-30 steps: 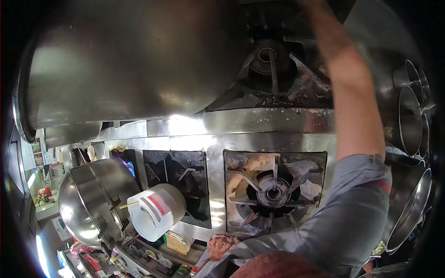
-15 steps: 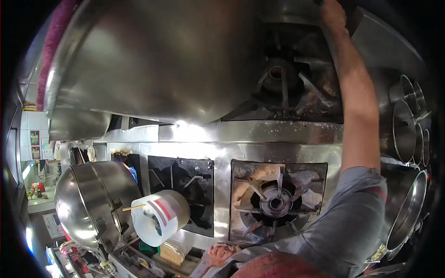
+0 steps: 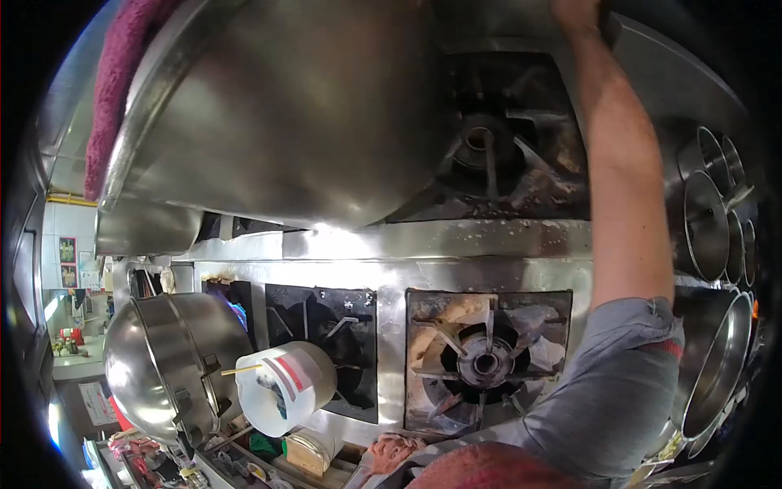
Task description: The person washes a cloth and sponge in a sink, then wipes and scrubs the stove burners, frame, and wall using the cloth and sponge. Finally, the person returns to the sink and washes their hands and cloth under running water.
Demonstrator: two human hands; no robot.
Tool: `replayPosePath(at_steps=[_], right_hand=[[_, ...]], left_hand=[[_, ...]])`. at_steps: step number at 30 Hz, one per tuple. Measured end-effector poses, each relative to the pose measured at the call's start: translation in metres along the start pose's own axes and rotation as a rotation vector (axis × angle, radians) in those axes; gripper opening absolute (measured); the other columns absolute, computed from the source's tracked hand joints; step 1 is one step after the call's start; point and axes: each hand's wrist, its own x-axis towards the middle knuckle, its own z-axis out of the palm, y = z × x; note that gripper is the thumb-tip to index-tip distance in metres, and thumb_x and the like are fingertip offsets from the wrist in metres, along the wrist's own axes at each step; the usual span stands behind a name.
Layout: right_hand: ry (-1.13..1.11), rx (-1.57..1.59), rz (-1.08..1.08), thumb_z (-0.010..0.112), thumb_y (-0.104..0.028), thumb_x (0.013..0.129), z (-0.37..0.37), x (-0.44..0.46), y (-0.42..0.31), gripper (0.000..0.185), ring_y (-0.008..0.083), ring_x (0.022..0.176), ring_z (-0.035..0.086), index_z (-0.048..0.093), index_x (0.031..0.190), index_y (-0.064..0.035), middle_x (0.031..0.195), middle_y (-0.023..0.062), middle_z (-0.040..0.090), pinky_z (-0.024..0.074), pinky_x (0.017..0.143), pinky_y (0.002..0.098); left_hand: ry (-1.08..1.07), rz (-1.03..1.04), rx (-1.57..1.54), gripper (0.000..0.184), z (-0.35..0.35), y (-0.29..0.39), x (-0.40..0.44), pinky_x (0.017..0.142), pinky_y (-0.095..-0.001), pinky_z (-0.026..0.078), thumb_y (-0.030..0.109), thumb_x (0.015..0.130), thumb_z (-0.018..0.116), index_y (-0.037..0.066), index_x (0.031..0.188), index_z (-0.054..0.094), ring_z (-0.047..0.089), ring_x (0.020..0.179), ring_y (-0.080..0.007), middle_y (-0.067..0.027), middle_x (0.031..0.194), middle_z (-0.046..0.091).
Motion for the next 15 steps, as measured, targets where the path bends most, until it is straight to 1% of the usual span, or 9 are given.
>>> replayPosePath(at_steps=[2,5,6,8,10,11,13,14,15], right_hand=[[-0.115,0.156,-0.005,0.046,-0.019,0.089,-0.009,0.009,-0.049,0.039,0.0352,0.116,0.044,0.045,0.121,0.0038,0.123,0.0224,0.047,0.0357,0.094,0.0483],[-0.248,0.082,-0.256,0.047,-0.019,0.088,-0.013,0.014,-0.106,0.039,0.0356,0.117,0.043,0.046,0.121,0.0026,0.124,0.0223,0.046,0.0352,0.096,0.0471],[-0.246,0.131,-0.247,0.048,-0.018,0.088,-0.012,0.014,-0.104,0.039,0.0357,0.118,0.042,0.046,0.121,0.0022,0.125,0.0223,0.046,0.0350,0.097,0.0466],[-0.120,0.445,0.050,0.049,-0.018,0.087,-0.011,0.008,-0.061,0.038,0.0360,0.119,0.041,0.047,0.120,0.0014,0.126,0.0223,0.045,0.0347,0.098,0.0458],[-0.540,0.328,0.363,0.050,-0.015,0.085,-0.102,0.043,-0.043,0.037,0.0334,0.118,0.043,0.047,0.120,-0.0011,0.125,0.0212,0.047,0.0359,0.098,0.0437],[0.003,0.097,0.033,0.050,-0.012,0.083,-0.050,0.003,-0.015,0.026,0.0335,0.108,0.051,0.056,0.107,-0.0019,0.119,0.0191,0.052,0.0432,0.088,0.0425],[0.008,0.023,-0.117,0.049,-0.009,0.082,0.025,-0.045,0.021,0.021,0.0321,0.110,0.050,0.060,0.099,-0.0039,0.119,0.0160,0.053,0.0431,0.087,0.0406],[0.011,0.019,-0.120,0.049,-0.009,0.082,0.025,-0.046,0.010,0.021,0.0321,0.110,0.050,0.060,0.099,-0.0039,0.119,0.0160,0.053,0.0431,0.087,0.0406],[-0.289,0.090,-0.122,0.049,-0.009,0.083,0.021,-0.043,-0.016,0.019,0.0301,0.103,0.053,0.062,0.097,-0.0047,0.111,0.0143,0.056,0.0438,0.085,0.0395]], left_hand=[[0.004,0.017,-0.003,0.038,0.000,-0.001,0.003,0.087,-0.0501,0.025,0.039,0.069,0.064,0.034,0.106,0.059,0.035,0.111,-0.0272,-0.0011,0.119,0.043],[0.008,0.029,0.007,0.038,0.001,0.002,-0.001,0.087,-0.0503,0.025,0.039,0.069,0.064,0.033,0.106,0.059,0.035,0.111,-0.0273,-0.0014,0.119,0.043],[0.006,0.030,0.009,0.038,-0.001,0.001,-0.002,0.087,-0.0504,0.025,0.039,0.069,0.064,0.033,0.106,0.059,0.035,0.111,-0.0273,-0.0015,0.119,0.043],[0.008,0.026,0.004,0.038,-0.003,0.002,-0.003,0.087,-0.0505,0.025,0.039,0.069,0.064,0.033,0.106,0.059,0.035,0.111,-0.0274,-0.0016,0.120,0.043],[0.011,0.019,-0.008,0.038,-0.005,0.004,-0.006,0.088,-0.0506,0.025,0.039,0.069,0.064,0.033,0.106,0.059,0.035,0.111,-0.0274,-0.0018,0.120,0.043],[0.011,0.014,-0.011,0.038,-0.007,0.005,-0.006,0.088,-0.0507,0.025,0.039,0.069,0.064,0.033,0.106,0.059,0.035,0.111,-0.0275,-0.0019,0.120,0.043],[0.024,0.022,-0.018,0.038,-0.004,0.004,-0.004,0.088,-0.0508,0.025,0.039,0.069,0.064,0.033,0.106,0.059,0.035,0.111,-0.0275,-0.0020,0.120,0.043],[0.027,0.027,-0.015,0.038,-0.004,0.003,-0.004,0.088,-0.0509,0.025,0.039,0.069,0.064,0.033,0.106,0.059,0.035,0.111,-0.0276,-0.0021,0.120,0.043],[0.029,0.030,-0.013,0.038,-0.004,0.002,-0.005,0.088,-0.0510,0.025,0.039,0.069,0.064,0.033,0.106,0.059,0.035,0.111,-0.0276,-0.0022,0.120,0.043]])
